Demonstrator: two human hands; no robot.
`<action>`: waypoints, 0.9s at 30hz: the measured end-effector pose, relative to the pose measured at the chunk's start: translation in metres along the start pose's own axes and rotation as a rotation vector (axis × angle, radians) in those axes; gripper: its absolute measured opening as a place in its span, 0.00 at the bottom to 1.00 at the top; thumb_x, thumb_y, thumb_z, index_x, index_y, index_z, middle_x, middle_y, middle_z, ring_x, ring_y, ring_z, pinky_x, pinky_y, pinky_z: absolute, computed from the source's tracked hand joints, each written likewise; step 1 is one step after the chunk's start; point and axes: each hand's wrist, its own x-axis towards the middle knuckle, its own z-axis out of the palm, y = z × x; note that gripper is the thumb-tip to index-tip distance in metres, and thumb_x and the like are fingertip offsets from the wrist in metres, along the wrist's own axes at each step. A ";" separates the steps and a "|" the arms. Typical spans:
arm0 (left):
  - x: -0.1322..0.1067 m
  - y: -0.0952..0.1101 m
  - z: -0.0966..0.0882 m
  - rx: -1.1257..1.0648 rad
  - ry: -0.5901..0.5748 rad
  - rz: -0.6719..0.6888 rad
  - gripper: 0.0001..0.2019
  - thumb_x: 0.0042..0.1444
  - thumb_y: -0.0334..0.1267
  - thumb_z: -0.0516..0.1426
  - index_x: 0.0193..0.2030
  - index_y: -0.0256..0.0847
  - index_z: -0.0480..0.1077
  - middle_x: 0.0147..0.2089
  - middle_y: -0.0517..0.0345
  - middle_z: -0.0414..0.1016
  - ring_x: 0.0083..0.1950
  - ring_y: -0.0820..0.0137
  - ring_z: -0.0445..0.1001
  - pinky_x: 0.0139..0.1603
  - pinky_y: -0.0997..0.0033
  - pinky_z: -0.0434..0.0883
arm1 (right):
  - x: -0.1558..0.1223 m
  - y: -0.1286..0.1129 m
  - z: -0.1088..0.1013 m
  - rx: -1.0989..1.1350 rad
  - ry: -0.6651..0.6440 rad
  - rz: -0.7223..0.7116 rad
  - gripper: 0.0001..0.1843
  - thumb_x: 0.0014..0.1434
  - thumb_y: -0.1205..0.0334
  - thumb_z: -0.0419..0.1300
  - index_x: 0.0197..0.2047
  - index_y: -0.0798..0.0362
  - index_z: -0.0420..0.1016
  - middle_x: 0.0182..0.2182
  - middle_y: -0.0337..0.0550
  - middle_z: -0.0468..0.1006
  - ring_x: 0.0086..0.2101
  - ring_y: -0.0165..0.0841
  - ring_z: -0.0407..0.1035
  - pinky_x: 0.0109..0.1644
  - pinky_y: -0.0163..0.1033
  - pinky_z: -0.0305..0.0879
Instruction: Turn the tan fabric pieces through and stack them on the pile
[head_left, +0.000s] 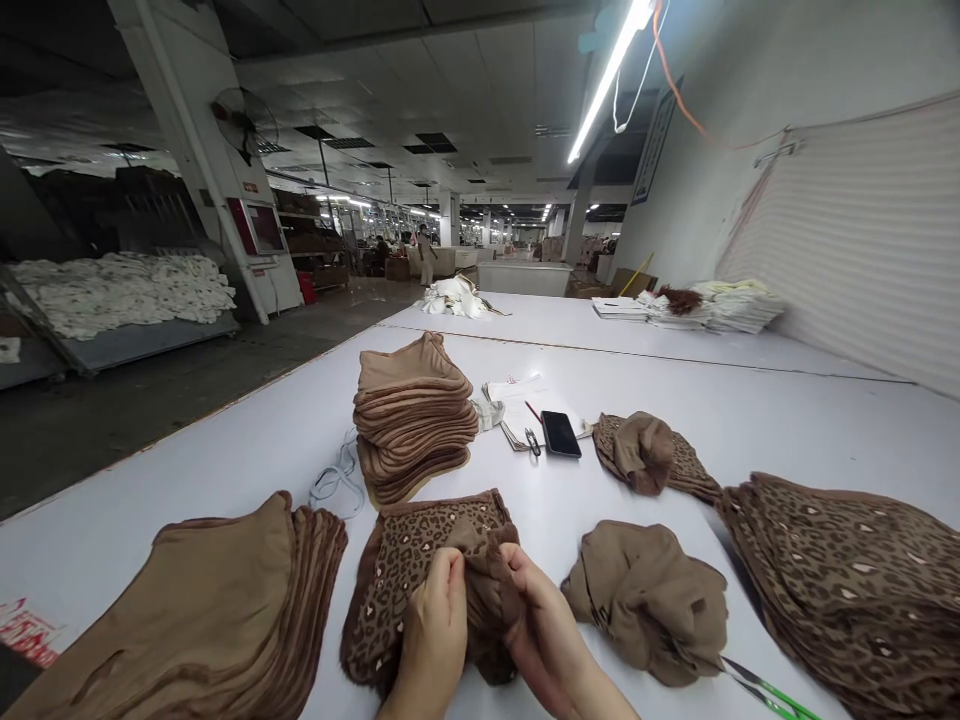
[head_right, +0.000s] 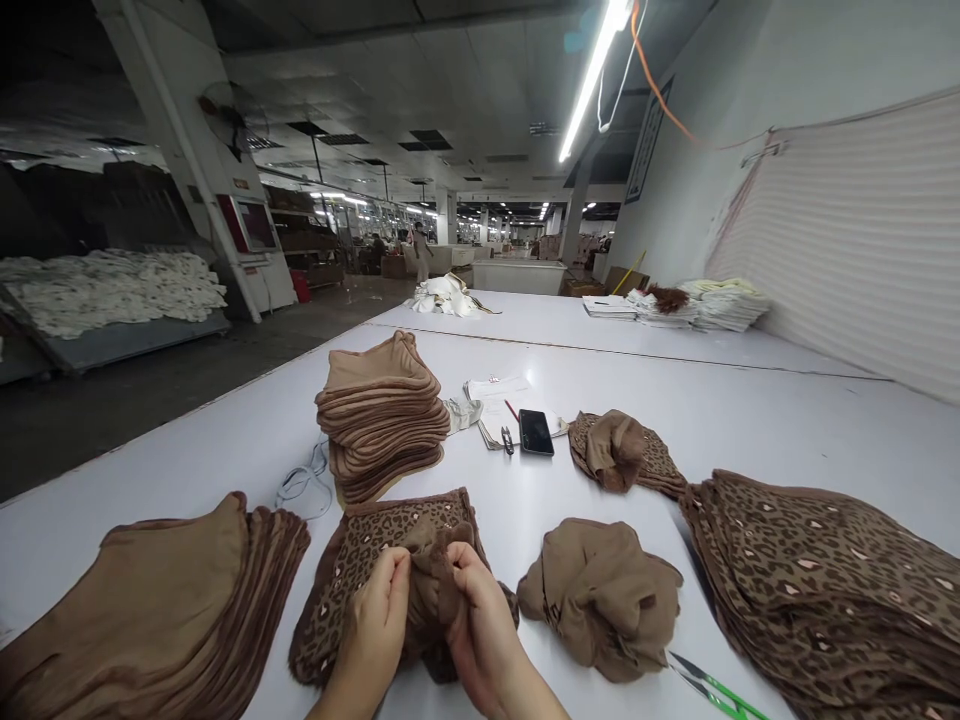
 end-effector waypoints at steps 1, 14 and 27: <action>0.000 -0.002 0.000 0.015 0.011 0.009 0.11 0.67 0.39 0.42 0.37 0.46 0.63 0.27 0.59 0.73 0.28 0.65 0.75 0.30 0.69 0.65 | -0.001 -0.001 -0.001 -0.002 -0.001 -0.009 0.08 0.51 0.58 0.62 0.34 0.49 0.69 0.30 0.37 0.73 0.33 0.34 0.68 0.39 0.37 0.63; -0.002 0.004 0.004 0.095 -0.043 0.167 0.09 0.62 0.35 0.48 0.32 0.46 0.65 0.25 0.56 0.76 0.28 0.62 0.75 0.28 0.68 0.65 | -0.014 -0.010 0.002 0.139 -0.077 0.025 0.12 0.47 0.63 0.70 0.33 0.54 0.72 0.28 0.39 0.75 0.30 0.29 0.69 0.36 0.33 0.62; -0.014 0.028 -0.009 -0.496 -0.005 -0.135 0.15 0.51 0.54 0.60 0.31 0.44 0.71 0.28 0.61 0.67 0.29 0.68 0.65 0.32 0.70 0.63 | -0.009 0.010 -0.011 -0.693 0.185 -0.613 0.11 0.63 0.49 0.56 0.41 0.47 0.67 0.25 0.33 0.64 0.24 0.29 0.59 0.29 0.33 0.58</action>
